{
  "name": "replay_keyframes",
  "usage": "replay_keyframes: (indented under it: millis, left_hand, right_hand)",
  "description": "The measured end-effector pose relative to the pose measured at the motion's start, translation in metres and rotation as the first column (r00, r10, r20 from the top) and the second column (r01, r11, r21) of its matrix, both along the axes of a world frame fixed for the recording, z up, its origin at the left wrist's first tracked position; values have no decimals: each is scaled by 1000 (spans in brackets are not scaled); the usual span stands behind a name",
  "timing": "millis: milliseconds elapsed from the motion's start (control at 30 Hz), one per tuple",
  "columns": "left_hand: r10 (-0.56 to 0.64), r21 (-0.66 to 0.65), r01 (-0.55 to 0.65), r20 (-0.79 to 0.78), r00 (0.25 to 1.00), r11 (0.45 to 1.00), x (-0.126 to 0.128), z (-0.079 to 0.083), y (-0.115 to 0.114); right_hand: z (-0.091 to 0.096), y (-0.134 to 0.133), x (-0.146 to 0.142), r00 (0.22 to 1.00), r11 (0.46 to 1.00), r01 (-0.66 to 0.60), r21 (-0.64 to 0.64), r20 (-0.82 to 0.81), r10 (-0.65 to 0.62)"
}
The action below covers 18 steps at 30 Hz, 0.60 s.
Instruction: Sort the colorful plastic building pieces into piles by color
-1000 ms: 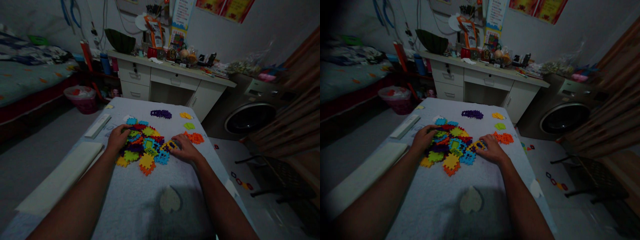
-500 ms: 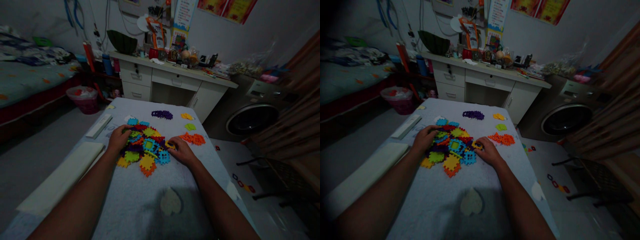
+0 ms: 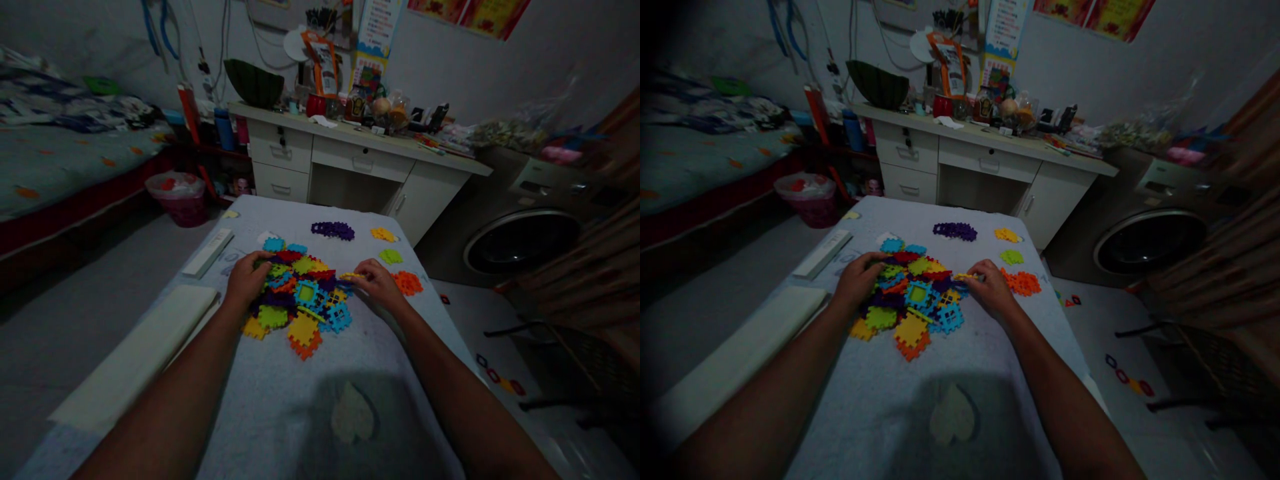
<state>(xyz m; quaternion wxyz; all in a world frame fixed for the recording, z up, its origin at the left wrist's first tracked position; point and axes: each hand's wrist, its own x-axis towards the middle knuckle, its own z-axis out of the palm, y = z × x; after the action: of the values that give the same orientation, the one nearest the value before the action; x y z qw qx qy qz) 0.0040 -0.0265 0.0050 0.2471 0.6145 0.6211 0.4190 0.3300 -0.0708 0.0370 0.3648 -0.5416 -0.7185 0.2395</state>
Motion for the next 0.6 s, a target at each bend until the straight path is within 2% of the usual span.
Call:
replay_keyframes:
  millis: [167,300,367,433,533,600]
  left_hand:
    - [2,1,-2,9,1000,1000,0,0,0]
    - [-2,3,2,29,1000,1000,0,-1,1]
    - [-2,-4,2,20,1000,1000,-1,-1,1]
    - [-5,-5,6,4,1000,1000,-1,-1,1]
    - [-1,-3,1,-8,1000,1000,-2,-1,1]
    - [4,-5,-4,-6,1000,1000,-2,-1,1]
  right_hand:
    - [11,17,14,997,991,-76,-112,7,77]
    - [14,30,25,996,976,14,-219,-88,-34]
    - [15,42,34,987,965,85,-248,-115,-117]
    - [14,58,46,963,949,210,-236,-118,-242]
    - [14,88,69,872,869,452,-203,-104,-478]
    - [12,108,83,818,814,552,-180,-76,-571]
